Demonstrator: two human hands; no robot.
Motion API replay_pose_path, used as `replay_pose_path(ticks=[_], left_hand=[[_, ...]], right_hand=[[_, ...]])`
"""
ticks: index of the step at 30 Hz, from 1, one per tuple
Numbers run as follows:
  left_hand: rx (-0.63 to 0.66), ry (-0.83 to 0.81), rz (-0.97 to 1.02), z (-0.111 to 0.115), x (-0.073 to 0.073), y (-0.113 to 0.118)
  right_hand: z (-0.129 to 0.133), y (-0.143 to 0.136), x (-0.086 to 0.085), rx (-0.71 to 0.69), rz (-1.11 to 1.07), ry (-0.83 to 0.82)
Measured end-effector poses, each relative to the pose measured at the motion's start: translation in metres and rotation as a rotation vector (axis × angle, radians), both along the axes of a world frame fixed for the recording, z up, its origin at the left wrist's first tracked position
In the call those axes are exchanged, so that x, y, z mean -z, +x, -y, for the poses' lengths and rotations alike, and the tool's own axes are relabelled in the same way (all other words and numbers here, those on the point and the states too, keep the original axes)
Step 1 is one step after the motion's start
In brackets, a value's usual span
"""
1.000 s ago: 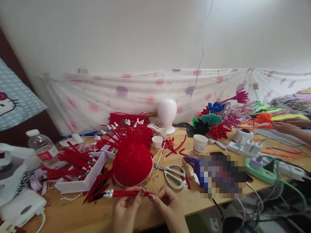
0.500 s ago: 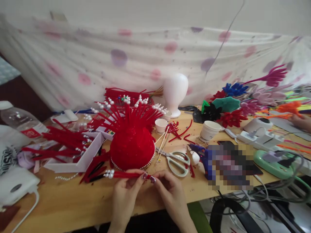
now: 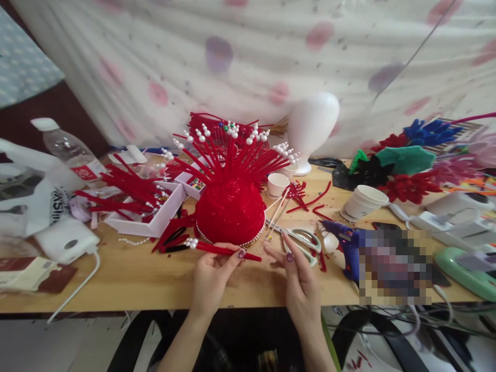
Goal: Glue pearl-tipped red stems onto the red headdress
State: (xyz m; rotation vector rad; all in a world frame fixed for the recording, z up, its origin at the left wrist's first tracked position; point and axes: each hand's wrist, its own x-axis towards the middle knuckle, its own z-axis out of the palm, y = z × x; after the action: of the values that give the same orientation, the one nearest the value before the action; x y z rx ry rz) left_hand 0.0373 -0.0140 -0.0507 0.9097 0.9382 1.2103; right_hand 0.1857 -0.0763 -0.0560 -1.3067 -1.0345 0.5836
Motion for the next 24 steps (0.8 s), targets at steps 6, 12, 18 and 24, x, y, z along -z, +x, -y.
replay_pose_path(ticks=[6, 12, 18, 24], left_hand=[[0.027, 0.040, 0.014, 0.001, 0.001, -0.002], [0.093, 0.055, 0.015, 0.003, -0.001, -0.004], [0.155, 0.091, -0.044, 0.006, -0.010, -0.005], [0.138, 0.033, -0.073, 0.005, -0.012, -0.006]], right_hand=[[0.005, -0.003, -0.006, -0.163, 0.109, 0.008], [0.006, -0.014, -0.008, -0.135, 0.037, -0.108], [0.006, -0.011, -0.011, -0.188, 0.004, -0.089], [0.004, -0.013, -0.011, -0.239, -0.028, -0.158]])
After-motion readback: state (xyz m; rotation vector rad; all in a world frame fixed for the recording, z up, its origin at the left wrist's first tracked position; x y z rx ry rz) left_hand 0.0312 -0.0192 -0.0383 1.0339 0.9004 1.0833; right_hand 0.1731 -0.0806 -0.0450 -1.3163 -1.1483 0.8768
